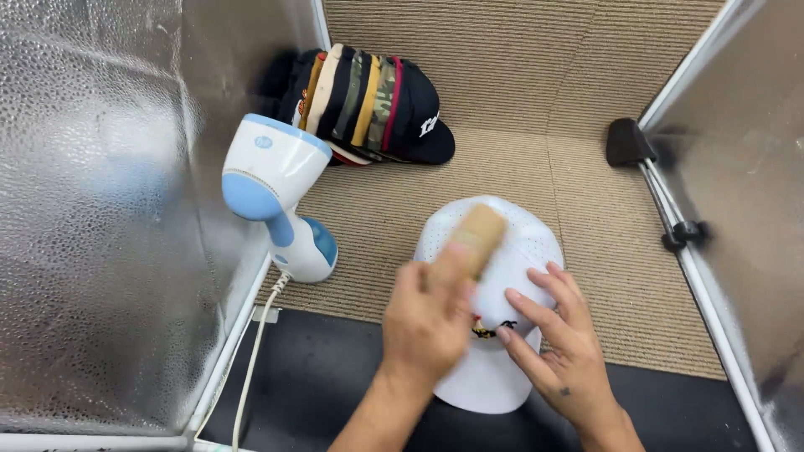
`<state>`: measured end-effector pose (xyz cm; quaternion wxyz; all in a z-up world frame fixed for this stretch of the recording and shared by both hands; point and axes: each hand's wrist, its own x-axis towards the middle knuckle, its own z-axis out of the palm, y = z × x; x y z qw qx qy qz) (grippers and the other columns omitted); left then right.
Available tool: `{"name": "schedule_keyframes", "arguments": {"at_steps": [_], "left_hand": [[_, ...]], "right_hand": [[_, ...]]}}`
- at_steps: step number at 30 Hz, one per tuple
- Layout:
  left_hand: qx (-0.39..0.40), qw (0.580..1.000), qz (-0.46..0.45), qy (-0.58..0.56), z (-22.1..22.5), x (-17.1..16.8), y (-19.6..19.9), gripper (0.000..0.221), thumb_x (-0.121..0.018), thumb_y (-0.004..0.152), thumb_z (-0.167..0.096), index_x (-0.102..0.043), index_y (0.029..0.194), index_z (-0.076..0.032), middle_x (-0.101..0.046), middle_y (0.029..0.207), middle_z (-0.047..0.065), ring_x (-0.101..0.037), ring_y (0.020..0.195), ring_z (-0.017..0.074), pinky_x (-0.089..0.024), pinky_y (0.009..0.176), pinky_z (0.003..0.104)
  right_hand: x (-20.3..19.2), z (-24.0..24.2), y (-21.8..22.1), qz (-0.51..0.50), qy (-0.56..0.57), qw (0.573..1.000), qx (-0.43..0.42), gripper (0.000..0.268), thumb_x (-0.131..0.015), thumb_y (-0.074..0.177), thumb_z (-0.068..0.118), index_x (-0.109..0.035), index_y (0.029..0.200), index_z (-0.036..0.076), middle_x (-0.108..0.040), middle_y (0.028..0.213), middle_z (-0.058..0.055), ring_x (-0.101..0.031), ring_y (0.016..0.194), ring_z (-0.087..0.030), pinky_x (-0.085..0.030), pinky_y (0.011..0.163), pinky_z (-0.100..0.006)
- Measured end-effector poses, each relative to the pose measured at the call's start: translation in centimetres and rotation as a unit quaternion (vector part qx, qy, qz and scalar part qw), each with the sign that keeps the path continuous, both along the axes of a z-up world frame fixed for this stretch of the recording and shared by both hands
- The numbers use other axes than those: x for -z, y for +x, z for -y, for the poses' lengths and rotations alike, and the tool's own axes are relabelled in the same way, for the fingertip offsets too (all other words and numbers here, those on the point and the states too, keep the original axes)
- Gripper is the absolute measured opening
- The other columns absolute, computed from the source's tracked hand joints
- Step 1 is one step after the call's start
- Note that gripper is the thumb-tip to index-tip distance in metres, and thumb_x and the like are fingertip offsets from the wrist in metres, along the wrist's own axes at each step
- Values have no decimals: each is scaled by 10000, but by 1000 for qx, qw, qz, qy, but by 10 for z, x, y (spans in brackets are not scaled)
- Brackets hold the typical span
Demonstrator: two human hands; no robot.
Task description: Steaming and brushing a white baseball cap to clean or reshape it.
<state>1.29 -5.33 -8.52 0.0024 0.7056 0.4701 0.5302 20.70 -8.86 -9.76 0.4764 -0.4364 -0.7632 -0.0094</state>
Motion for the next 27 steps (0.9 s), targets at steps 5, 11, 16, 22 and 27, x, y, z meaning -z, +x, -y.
{"name": "schedule_keyframes", "arguments": {"at_steps": [5,11,16,22,27], "left_hand": [[-39,921,97,-376,-30,51,-39,567,-369,1023,-438,-440,1513,-162,-602,1289,234,-605,1136,452,-488,921,574],[-6,995,56,-86,12,-5,-29,479,-550,1007,-376,-566,1419,-132,-597,1131,163,-656,933,345,-562,759,454],[29,998,-33,49,-29,8,-23,443,-638,998,-319,-601,1408,-157,-574,1006,193,-598,796,365,-519,660,456],[-13,831,4,-556,-40,20,-54,492,-292,1063,-472,-547,1217,-80,-692,1119,272,-655,1039,513,-488,862,595],[-7,988,114,-105,-3,0,-36,510,-399,1069,-308,-500,1408,60,-634,1330,222,-629,1216,357,-537,1008,449]], "right_hand": [[-5,1,0,-15,-32,999,-5,458,-779,858,192,-669,1303,174,-500,1499,-126,-391,1517,-437,-352,1258,-622],[-6,0,-1,-7,-18,1000,7,428,-777,855,205,-683,1270,160,-524,1466,-148,-422,1495,-423,-358,1252,-604],[-1,-1,0,2,1,1000,0,444,-754,883,189,-649,1314,158,-496,1496,-137,-406,1514,-435,-346,1282,-605],[-4,-1,-2,-2,-8,1000,-7,449,-759,879,201,-650,1314,178,-493,1503,-129,-400,1518,-450,-359,1264,-634],[-2,0,-3,-10,-7,1000,-2,437,-764,876,201,-657,1300,182,-508,1495,-122,-411,1511,-452,-380,1248,-629]]}}
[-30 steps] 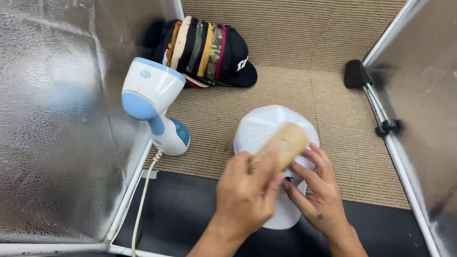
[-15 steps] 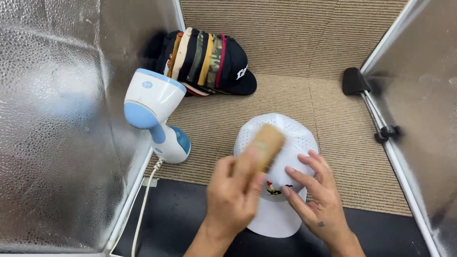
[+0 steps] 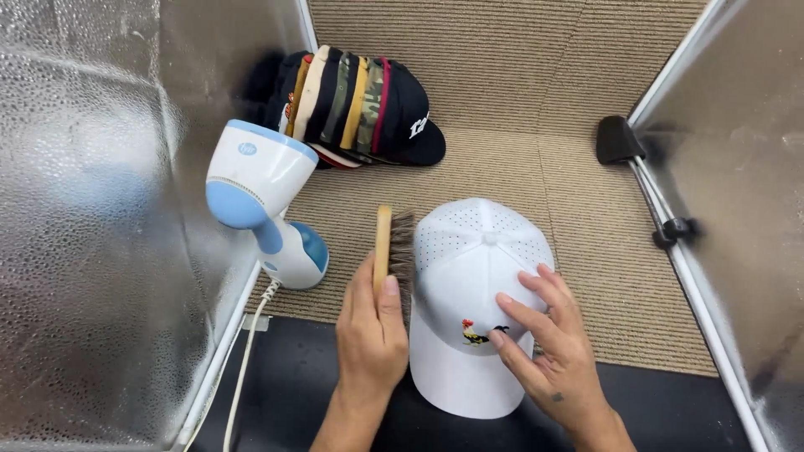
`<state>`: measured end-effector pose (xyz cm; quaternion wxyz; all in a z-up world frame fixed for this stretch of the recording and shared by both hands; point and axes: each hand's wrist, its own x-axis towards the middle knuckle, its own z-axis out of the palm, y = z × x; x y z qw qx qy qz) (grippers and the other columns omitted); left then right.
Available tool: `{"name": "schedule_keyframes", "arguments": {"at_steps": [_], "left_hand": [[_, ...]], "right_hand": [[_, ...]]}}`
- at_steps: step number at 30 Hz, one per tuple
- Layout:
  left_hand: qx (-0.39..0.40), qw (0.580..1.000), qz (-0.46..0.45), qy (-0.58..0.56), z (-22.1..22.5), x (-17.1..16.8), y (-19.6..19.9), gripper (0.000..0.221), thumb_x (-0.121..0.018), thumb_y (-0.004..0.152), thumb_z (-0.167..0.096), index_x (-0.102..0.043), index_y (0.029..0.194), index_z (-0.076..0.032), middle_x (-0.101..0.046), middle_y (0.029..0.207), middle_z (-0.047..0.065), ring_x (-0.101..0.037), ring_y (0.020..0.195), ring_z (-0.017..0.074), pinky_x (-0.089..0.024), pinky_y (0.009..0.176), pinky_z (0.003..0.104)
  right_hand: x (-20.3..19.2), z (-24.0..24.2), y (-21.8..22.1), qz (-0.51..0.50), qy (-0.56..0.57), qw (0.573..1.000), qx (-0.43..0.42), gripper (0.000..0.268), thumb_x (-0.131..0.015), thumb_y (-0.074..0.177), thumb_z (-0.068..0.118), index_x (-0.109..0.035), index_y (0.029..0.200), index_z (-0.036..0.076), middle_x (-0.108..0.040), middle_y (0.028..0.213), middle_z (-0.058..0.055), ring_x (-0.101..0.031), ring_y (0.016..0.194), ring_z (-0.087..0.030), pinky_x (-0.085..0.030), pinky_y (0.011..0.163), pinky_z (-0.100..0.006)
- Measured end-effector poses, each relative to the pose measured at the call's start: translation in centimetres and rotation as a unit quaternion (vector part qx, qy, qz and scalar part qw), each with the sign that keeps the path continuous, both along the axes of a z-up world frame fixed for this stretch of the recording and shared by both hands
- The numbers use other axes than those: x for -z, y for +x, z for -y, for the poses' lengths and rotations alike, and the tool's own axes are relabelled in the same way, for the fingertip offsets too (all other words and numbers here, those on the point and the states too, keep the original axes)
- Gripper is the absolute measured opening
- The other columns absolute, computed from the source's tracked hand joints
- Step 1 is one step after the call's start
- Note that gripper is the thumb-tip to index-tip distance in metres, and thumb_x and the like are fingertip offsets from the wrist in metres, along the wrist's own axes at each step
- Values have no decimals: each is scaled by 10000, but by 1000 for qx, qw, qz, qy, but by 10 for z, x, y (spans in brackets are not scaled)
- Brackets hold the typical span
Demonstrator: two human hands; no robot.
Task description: Steaming and brushing a white baseball cap to clean or reshape it.
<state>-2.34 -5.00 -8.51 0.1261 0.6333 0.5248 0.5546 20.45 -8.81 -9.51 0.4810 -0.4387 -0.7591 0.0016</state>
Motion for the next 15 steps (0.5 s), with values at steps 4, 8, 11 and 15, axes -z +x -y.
{"name": "schedule_keyframes", "arguments": {"at_steps": [4,8,11,15], "left_hand": [[30,987,26,-156,-17,23,6,538,-339,1039,-409,-493,1405,-46,-681,1105,152,-678,945,351,-538,770,500],[28,940,-18,-338,-26,34,-16,446,-334,1030,-468,-541,1255,-142,-726,1062,225,-653,994,502,-471,834,583],[11,976,20,-219,-11,11,-10,466,-357,1026,-433,-559,1313,-125,-708,978,111,-661,853,351,-497,726,493],[33,933,-6,-359,-26,36,2,373,-317,1048,-474,-493,1094,-149,-719,937,260,-647,873,559,-440,756,634]], "right_hand": [[0,2,0,1,-6,1000,3,445,-757,880,191,-658,1313,163,-499,1504,-129,-398,1521,-438,-354,1268,-623],[0,3,-2,-10,-2,1000,-1,445,-762,879,187,-653,1310,168,-496,1495,-141,-401,1509,-462,-338,1268,-656],[1,-2,-3,-13,7,1000,-4,445,-759,884,184,-648,1314,165,-487,1499,-147,-399,1509,-463,-332,1274,-668],[3,0,1,-3,-1,1000,4,454,-763,887,205,-647,1325,181,-494,1507,-117,-388,1523,-445,-335,1277,-632]]}}
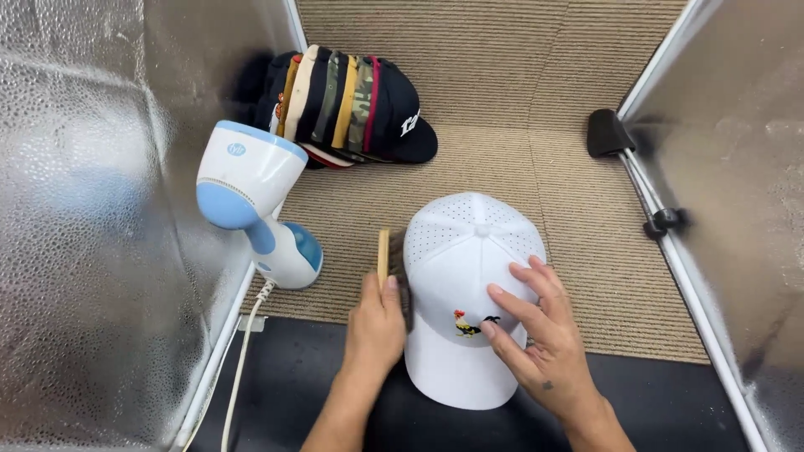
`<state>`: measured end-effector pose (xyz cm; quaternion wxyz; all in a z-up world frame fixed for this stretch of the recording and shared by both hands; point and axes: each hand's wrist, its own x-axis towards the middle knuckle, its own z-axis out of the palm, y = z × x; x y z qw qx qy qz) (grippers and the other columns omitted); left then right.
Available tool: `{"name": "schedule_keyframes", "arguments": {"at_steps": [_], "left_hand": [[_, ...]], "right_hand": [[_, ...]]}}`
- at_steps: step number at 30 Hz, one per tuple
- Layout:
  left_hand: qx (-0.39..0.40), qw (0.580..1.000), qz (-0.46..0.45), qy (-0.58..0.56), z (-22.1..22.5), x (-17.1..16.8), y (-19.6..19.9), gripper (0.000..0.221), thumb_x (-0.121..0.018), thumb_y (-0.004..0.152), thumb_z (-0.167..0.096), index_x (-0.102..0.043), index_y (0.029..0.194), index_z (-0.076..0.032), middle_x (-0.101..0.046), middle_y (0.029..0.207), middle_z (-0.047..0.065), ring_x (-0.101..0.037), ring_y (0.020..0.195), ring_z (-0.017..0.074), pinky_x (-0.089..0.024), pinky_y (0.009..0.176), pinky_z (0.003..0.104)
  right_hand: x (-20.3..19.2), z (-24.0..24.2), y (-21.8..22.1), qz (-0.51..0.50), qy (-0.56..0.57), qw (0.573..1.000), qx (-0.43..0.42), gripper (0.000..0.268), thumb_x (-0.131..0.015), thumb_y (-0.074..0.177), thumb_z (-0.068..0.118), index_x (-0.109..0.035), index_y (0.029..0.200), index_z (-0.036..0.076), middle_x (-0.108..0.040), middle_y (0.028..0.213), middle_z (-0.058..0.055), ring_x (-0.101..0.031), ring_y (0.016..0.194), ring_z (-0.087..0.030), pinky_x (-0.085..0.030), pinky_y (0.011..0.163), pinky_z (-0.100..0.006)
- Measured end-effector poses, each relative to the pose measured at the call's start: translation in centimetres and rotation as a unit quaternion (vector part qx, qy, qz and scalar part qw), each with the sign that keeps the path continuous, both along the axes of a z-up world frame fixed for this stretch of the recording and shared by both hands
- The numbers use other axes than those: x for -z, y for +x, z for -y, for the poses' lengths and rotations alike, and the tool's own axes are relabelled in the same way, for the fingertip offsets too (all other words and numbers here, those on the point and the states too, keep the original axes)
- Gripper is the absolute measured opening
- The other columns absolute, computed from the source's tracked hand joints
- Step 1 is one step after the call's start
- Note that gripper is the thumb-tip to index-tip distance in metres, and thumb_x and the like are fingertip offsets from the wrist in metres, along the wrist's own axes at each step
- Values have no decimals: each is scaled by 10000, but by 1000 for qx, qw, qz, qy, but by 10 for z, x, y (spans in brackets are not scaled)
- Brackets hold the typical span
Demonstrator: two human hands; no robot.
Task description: Steaming and brushing a white baseball cap to clean or reshape it.
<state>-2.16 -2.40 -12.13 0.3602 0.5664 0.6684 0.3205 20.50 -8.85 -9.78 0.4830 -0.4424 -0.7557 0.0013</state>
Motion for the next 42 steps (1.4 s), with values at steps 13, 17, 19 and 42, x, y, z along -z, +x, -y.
{"name": "schedule_keyframes", "arguments": {"at_steps": [13,17,19,42], "left_hand": [[58,855,-236,459,-60,-54,16,239,-513,1035,-333,-642,1140,-161,-668,822,142,-529,691,381,-443,574,554],[-14,997,70,-9,-64,-17,-5,497,-441,972,-409,-700,1302,-142,-731,1187,134,-657,1089,311,-487,898,442],[-57,977,204,-18,-55,0,-9,454,-551,953,-387,-718,1269,-108,-750,1201,46,-661,1107,188,-486,942,333],[197,951,-170,169,-88,-98,20,553,-336,990,-539,-521,1477,-353,-630,1078,208,-572,1063,415,-487,866,581]], "right_hand": [[-5,1,1,2,-7,1000,-11,423,-747,902,174,-651,1313,157,-473,1504,-136,-387,1518,-438,-322,1288,-608],[6,-2,-2,-12,-24,999,-24,550,-789,850,238,-575,1354,197,-317,1603,-178,-211,1568,-505,-205,1270,-708],[12,-7,-8,-24,-33,999,-12,667,-829,802,286,-516,1388,225,-185,1681,-209,-77,1601,-550,-131,1256,-754],[17,-11,-8,4,17,1000,14,707,-867,792,331,-473,1366,213,-260,1636,-184,-154,1580,-566,-166,1289,-737]]}}
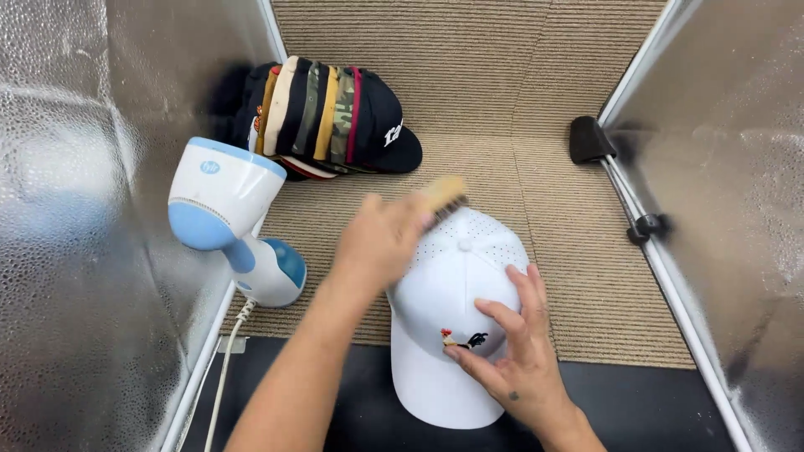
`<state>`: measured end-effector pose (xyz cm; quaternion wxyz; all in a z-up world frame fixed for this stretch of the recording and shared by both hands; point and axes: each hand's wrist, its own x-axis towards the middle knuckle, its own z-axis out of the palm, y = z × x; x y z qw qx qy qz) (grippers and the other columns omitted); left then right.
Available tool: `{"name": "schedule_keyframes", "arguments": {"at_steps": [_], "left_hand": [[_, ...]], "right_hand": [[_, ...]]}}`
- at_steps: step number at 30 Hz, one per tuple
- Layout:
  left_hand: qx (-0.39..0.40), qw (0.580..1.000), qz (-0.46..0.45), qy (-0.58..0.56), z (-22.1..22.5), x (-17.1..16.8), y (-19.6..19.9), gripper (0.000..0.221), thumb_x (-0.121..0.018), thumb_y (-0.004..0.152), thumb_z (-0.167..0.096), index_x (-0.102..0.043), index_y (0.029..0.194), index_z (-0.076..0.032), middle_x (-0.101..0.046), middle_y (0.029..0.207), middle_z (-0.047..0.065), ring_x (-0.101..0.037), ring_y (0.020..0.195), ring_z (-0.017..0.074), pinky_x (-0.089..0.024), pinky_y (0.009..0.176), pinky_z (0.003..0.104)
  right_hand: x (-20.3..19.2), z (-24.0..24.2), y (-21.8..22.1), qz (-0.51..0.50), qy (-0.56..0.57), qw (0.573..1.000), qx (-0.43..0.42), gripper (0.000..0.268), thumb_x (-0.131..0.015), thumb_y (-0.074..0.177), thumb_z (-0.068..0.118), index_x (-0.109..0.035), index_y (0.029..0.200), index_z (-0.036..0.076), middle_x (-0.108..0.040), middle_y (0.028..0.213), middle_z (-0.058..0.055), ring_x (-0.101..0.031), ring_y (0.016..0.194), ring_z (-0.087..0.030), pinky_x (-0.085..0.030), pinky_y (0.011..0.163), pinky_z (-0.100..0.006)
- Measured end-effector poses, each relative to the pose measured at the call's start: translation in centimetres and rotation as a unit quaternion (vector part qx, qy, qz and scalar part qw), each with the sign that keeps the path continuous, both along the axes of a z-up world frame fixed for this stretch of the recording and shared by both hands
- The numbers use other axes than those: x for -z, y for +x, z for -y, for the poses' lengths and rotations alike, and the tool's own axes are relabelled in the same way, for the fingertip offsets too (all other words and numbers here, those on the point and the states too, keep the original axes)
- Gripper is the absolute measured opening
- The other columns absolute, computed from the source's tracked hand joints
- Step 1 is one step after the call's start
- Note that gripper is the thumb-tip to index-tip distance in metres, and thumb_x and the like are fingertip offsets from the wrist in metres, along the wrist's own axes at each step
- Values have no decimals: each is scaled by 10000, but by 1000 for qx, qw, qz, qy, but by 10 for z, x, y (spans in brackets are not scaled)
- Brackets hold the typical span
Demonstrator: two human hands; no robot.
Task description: Steaming and brushing a white baseball cap to clean or reshape it.
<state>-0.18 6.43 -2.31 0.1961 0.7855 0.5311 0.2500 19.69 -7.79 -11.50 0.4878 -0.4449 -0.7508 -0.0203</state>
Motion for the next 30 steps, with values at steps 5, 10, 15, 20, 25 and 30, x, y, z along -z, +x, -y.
{"name": "schedule_keyframes", "arguments": {"at_steps": [5,10,15,20,25,30], "left_hand": [[-56,995,-55,-68,-23,-7,-7,503,-393,1002,-469,-668,1313,-183,-639,1191,171,-617,1077,426,-486,901,569],[178,956,83,219,13,-19,28,401,-679,937,-469,-710,1259,-232,-541,933,104,-558,727,299,-461,635,450],[71,991,-4,-111,-59,-33,43,414,-577,892,-458,-791,1187,-262,-771,1162,40,-684,1075,241,-506,886,358],[110,945,-243,-189,-121,33,11,485,-406,956,-390,-769,1137,-124,-695,1266,115,-627,1119,317,-509,943,425],[-16,986,132,-105,-42,-12,9,550,-557,862,-551,-721,1343,-341,-546,1040,24,-625,1054,180,-477,961,326],[191,981,38,-9,-45,-9,20,580,-537,905,-606,-709,1354,-282,-544,1025,41,-579,985,224,-443,867,355]], "right_hand": [[-1,3,1,3,-17,1000,10,699,-865,784,367,-482,1352,227,-265,1636,-180,-132,1581,-572,-182,1260,-749],[5,0,2,-2,-4,1000,12,658,-875,781,350,-521,1311,185,-295,1615,-198,-176,1572,-569,-200,1282,-696],[0,-2,2,-1,-3,1000,9,690,-879,780,364,-505,1342,221,-286,1627,-186,-171,1574,-565,-183,1280,-721],[0,2,5,-1,-45,999,3,681,-863,797,373,-498,1355,240,-273,1635,-194,-135,1573,-568,-194,1222,-743],[1,0,4,-3,-33,999,4,674,-868,800,380,-508,1352,238,-281,1626,-173,-151,1577,-551,-227,1231,-732],[4,1,4,-3,-24,1000,12,689,-870,787,369,-500,1350,223,-276,1637,-206,-156,1573,-571,-187,1254,-736]]}}
